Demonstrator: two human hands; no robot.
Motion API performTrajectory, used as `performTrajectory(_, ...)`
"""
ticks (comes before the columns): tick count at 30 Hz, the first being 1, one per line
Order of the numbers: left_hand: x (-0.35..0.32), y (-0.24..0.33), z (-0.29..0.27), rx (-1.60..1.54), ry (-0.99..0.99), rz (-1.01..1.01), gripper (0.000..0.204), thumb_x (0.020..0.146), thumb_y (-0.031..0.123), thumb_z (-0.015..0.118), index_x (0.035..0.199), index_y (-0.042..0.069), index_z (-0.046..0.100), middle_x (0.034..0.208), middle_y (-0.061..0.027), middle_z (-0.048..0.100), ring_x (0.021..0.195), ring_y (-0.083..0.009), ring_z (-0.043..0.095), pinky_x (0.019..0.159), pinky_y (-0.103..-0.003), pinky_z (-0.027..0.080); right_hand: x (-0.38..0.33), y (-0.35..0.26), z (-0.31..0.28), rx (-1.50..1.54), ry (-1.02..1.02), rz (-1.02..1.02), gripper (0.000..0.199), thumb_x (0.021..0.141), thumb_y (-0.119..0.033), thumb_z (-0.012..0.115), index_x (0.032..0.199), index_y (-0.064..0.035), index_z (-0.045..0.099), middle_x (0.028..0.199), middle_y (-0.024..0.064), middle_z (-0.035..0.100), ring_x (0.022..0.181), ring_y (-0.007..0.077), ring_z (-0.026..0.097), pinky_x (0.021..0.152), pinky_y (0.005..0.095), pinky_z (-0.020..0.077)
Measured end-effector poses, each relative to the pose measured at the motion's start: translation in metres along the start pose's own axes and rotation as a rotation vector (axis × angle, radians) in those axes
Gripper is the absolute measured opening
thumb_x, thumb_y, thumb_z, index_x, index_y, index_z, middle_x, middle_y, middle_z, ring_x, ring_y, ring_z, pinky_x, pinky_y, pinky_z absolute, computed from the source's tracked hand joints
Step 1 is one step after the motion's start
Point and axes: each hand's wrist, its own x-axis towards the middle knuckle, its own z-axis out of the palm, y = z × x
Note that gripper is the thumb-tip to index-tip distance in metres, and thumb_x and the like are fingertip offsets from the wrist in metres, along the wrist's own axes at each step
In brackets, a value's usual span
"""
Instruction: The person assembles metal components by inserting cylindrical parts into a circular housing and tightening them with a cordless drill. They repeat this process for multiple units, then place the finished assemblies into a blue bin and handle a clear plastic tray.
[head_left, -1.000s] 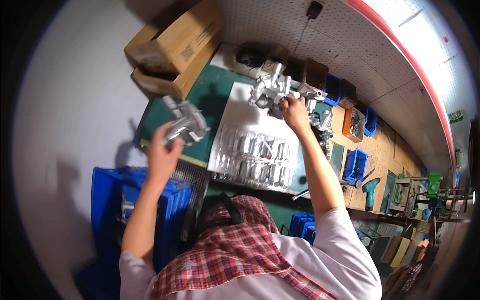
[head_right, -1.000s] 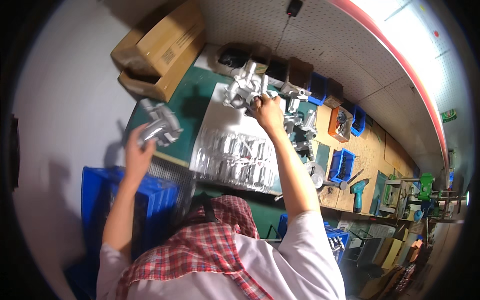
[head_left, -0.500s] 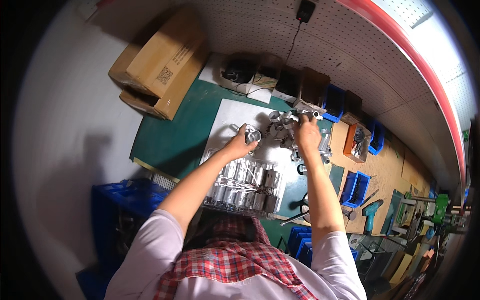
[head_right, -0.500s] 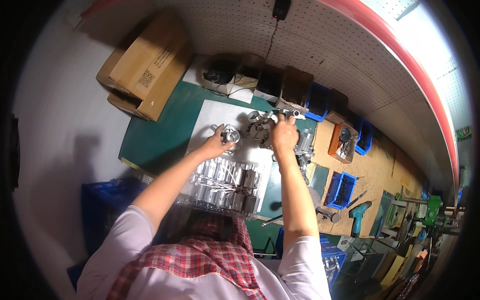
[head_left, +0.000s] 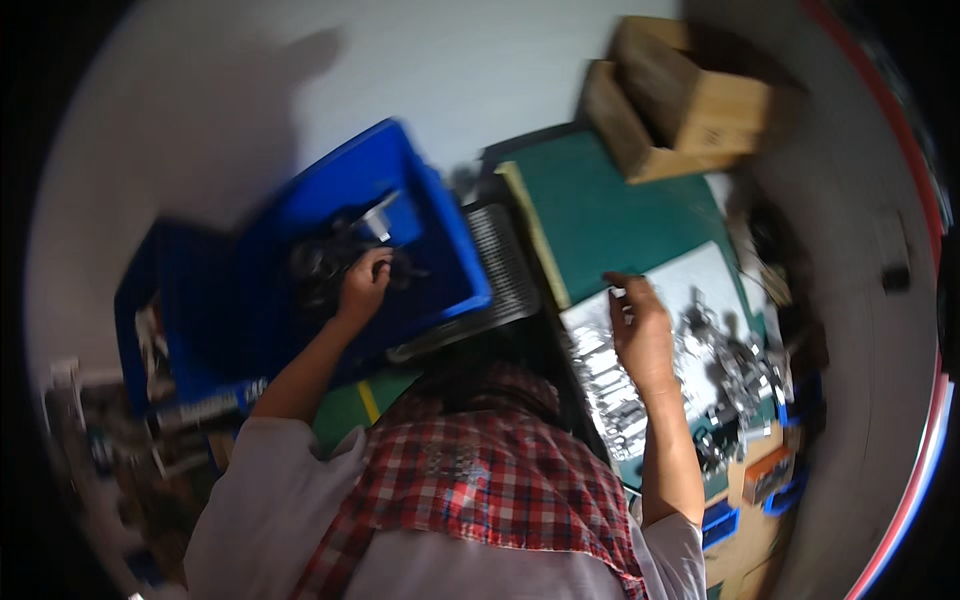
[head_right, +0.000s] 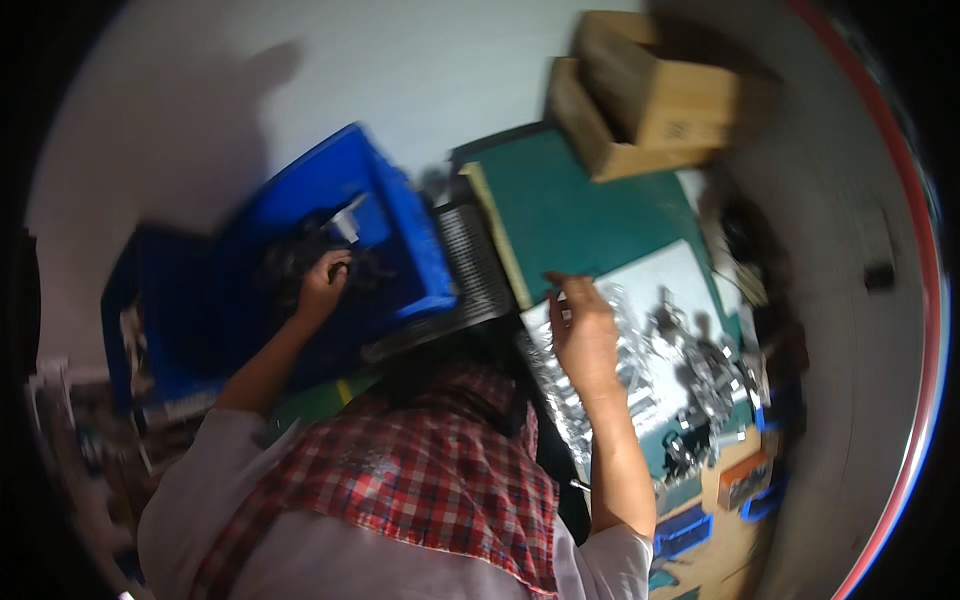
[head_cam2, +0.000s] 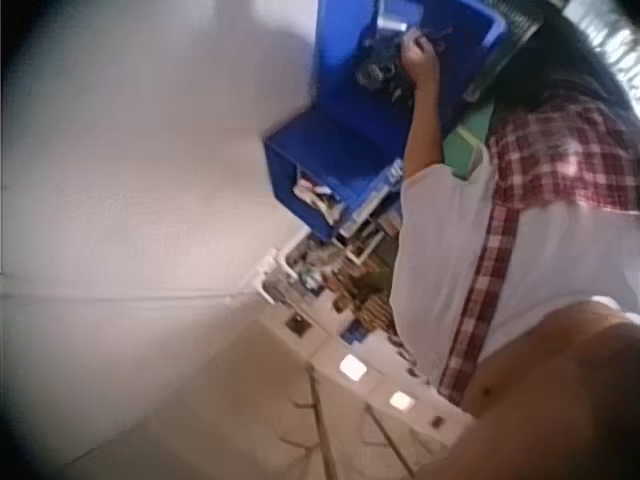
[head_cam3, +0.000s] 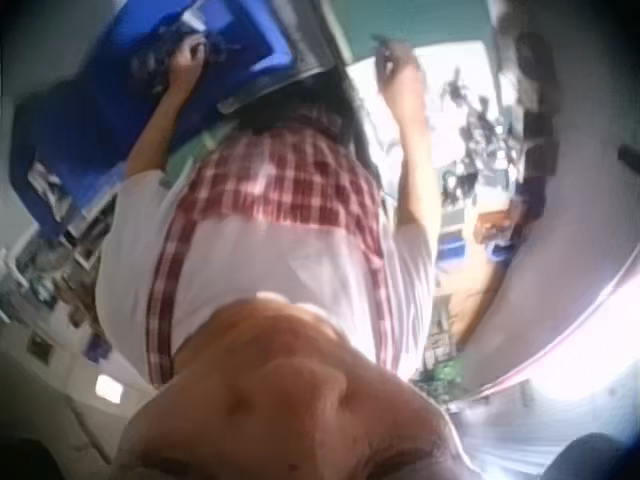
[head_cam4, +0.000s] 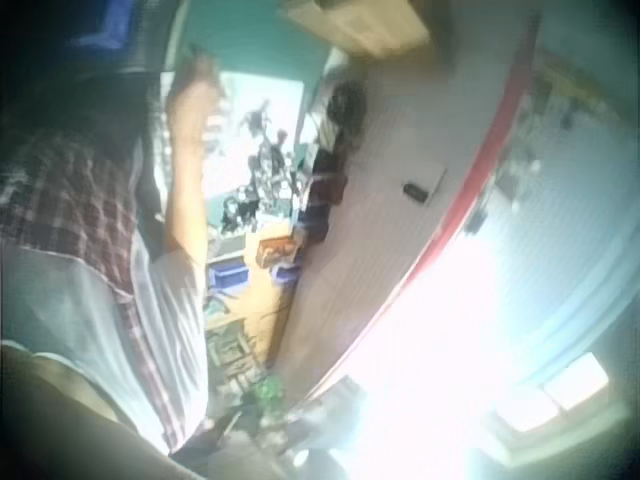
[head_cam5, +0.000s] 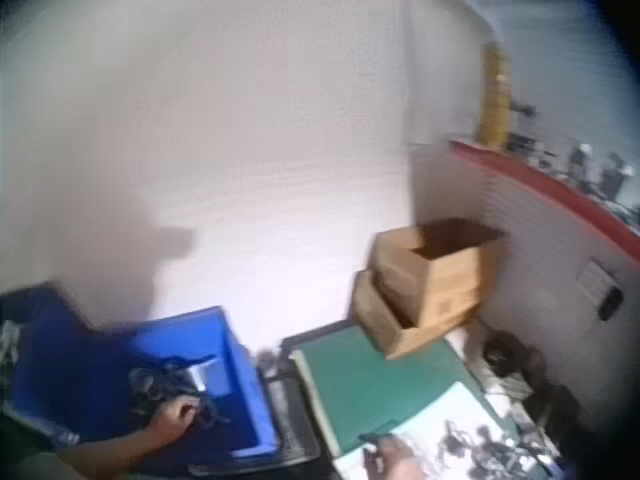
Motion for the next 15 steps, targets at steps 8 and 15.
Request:
performTrajectory(8, -0.108, -0.23, -0.081, 0.395, 0.131, -0.463, 0.056, 0.083, 0.012, 0.071, 0.133, 0.0, 0.047, 0.13, -0.0242, 0.05, 0.12, -0.0405, 0.049, 0.102, -0.046, 0.041, 0.073, -0.099, 0.263, -0.157, -0.76, -0.5, 0.021, 0.087, -0.016, 0.065, 0.105, -0.0053, 0.066, 0.098, 0.015, 0.066, 0.096, 0.0329, 0.064, 0.085, 0.0429, 0.0531)
performTrajectory(15, -0.094, -0.258, -0.058, 0.222, -0.018, -0.508, 0.08, 0.08, 0.016, 0.076, 0.144, 0.002, 0.031, 0.142, -0.025, 0.037, 0.128, -0.044, 0.04, 0.107, -0.047, 0.038, 0.116, -0.051, 0.47, -0.504, -0.906, -0.116, 0.067, 0.085, -0.049, 0.067, 0.139, -0.0137, 0.049, 0.135, 0.023, 0.048, 0.132, 0.0433, 0.042, 0.098, 0.0537, 0.0457)
